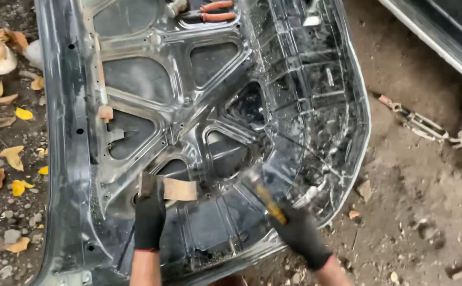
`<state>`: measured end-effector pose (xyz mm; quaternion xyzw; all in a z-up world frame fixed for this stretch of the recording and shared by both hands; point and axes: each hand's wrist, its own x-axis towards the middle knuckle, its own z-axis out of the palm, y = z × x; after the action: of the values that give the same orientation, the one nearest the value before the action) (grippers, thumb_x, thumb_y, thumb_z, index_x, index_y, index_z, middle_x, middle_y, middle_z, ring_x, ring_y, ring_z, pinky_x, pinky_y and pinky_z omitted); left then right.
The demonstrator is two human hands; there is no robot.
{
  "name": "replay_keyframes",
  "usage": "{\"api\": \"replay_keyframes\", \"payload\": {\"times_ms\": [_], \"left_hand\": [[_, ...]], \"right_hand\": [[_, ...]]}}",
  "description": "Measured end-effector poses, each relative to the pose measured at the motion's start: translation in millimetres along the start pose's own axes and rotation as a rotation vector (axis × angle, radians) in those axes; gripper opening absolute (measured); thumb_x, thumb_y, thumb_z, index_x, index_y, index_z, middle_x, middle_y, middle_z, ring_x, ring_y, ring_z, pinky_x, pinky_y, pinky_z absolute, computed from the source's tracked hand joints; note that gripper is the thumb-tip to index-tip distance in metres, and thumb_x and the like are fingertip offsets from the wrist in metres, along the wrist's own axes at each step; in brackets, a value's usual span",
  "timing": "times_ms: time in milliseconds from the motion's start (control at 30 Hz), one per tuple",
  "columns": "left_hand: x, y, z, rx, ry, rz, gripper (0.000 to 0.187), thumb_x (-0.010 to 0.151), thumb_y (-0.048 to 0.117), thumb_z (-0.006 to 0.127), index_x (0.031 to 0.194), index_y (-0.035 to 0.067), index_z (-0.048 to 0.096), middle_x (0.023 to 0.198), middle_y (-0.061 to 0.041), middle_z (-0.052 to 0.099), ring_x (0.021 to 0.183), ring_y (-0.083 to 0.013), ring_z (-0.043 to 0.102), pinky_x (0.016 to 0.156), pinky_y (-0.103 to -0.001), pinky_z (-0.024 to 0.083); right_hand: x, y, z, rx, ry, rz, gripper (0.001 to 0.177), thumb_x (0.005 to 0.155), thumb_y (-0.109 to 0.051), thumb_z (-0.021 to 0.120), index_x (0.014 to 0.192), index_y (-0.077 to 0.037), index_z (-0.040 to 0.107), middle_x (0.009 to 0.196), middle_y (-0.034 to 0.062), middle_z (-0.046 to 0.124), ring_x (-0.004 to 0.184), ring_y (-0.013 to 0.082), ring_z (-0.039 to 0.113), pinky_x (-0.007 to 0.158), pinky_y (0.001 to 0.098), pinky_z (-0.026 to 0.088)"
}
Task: The person uses a hammer and a metal block to repeatedly strike and flatten a large, curved metal car part. They work along the edges and inner sections of the part, which is resting on the ground.
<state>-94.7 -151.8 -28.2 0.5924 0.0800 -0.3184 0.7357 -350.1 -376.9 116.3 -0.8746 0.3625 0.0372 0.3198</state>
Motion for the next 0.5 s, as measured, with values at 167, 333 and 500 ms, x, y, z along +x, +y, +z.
{"api": "replay_keyframes", "payload": {"times_ms": [167, 333, 500], "left_hand": [[-2, 17, 35, -0.148, 0.01, -0.009, 0.027, 0.105, 0.016, 0.058, 0.121, -0.006, 0.063, 0.095, -0.011, 0.066, 0.08, -0.024, 0.068, 0.07, -0.046, 0.058], [12, 52, 119, 0.04, -0.158, 0.006, 0.03, 0.103, 0.023, 0.059, 0.114, -0.002, 0.07, 0.088, -0.011, 0.068, 0.076, -0.0202, 0.068, 0.063, -0.041, 0.056], [-12, 76, 193, 0.247, -0.193, -0.021, 0.031, 0.101, 0.027, 0.061, 0.11, -0.001, 0.071, 0.088, -0.015, 0.07, 0.08, -0.0204, 0.068, 0.069, -0.038, 0.054]], "right_hand": [[106, 40, -101, -0.35, 0.248, -0.119, 0.031, 0.087, -0.042, 0.071, 0.092, -0.012, 0.071, 0.082, 0.0158, 0.07, 0.073, 0.0359, 0.068, 0.062, 0.0476, 0.052], [179, 110, -119, -0.558, 0.42, 0.004, 0.045, 0.09, -0.051, 0.072, 0.103, -0.008, 0.066, 0.091, 0.0215, 0.069, 0.088, 0.0445, 0.066, 0.074, 0.0548, 0.051], [168, 10, -109, -0.247, 0.318, -0.256, 0.06, 0.084, -0.04, 0.078, 0.126, -0.003, 0.057, 0.115, 0.0226, 0.065, 0.106, 0.0404, 0.063, 0.086, 0.0532, 0.051]]}}
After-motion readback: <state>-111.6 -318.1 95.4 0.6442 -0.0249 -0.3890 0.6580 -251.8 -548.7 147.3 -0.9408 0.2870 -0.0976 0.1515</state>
